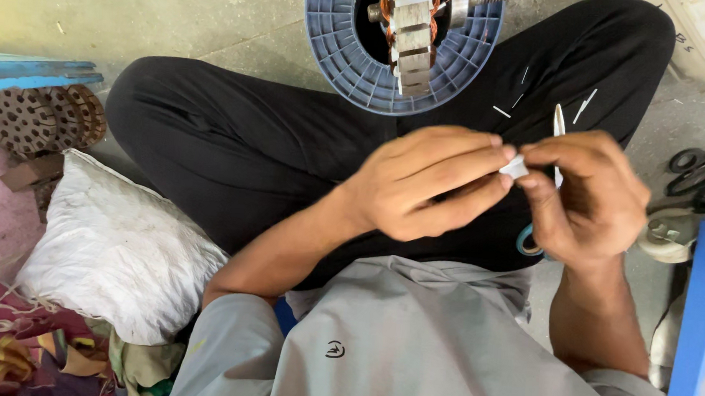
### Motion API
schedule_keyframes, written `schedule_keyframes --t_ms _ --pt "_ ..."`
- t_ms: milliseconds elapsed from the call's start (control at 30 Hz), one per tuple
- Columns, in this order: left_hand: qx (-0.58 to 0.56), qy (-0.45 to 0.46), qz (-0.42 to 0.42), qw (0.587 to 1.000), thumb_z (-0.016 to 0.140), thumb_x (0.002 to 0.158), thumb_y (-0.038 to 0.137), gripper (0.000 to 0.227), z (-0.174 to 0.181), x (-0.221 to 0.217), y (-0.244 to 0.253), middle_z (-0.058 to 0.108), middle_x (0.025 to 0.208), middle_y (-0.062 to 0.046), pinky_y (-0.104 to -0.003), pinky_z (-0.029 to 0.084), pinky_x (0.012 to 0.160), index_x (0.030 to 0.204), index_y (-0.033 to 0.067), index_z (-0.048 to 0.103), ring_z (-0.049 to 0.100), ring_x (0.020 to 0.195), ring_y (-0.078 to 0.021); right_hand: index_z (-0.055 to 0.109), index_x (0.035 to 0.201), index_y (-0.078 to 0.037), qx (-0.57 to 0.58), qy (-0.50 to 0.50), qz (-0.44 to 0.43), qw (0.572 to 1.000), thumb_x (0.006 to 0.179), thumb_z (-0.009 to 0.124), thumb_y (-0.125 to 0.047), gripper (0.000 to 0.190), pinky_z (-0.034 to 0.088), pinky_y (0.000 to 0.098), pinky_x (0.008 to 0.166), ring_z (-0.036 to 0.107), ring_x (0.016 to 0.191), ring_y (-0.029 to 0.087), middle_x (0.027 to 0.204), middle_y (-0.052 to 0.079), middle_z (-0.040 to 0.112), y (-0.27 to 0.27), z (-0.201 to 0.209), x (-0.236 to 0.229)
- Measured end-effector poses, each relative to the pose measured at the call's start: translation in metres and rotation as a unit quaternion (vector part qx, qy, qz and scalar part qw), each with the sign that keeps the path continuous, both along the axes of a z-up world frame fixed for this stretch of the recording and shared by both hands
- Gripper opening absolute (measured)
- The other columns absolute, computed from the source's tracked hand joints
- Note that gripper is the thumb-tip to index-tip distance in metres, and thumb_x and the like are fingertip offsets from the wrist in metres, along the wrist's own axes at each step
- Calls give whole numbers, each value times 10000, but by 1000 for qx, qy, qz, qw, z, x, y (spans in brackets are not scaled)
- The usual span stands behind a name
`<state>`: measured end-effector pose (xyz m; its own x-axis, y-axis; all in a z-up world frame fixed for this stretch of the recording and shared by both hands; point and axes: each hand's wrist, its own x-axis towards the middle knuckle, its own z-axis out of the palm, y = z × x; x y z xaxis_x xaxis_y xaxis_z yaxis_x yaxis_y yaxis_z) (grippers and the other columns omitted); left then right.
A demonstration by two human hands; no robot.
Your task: The person sits on the floor and repeatedly cuts small rectangular pieces of white insulating material using scissors. They then insert each piece into the slots of a motor stator assembly resting on their lap. The person continues this process, cutting and inserting multiple pieces into the stator slots.
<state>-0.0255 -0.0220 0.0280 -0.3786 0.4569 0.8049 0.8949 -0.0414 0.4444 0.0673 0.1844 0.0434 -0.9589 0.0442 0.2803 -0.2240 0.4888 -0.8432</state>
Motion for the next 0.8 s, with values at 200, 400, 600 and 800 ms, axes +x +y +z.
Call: schedule_keyframes --t_ms 200,400,600,800 --pt "-126 -15 143 982 970 831 330 708 21 -39 -48 439 1465 -216 -615 364 1140 1418 190 601 359 1405 -415 615 1225 121 -11 57 35 998 1133 690 63 133 607 232 777 684 883 178 1171 183 646 2 9 -35" --pt "-177 -195 53 963 1032 729 383 1040 -6 -79 -60 373 1517 -136 -457 422 1157 1522 160 396 424 1405 -377 626 1216 116 67 99 81 990 1068 732 102 183 553 248 719 676 833 188 1083 207 659 -10 18 -82" --pt "-93 -100 66 988 1072 771 349 999 -29 -92 -57 552 1430 -59 -372 508 1038 1512 144 434 590 1259 -260 599 1229 107 31 112 117 986 1138 743 116 170 568 232 835 685 942 175 1131 167 654 -23 15 -100" --pt "-60 -134 50 988 1076 751 413 1007 -33 -95 -53 584 1389 -56 -350 526 1017 1496 136 457 635 1208 -238 612 1236 100 5 80 114 990 1151 674 107 106 533 201 811 666 912 135 1137 149 660 -25 14 -107"
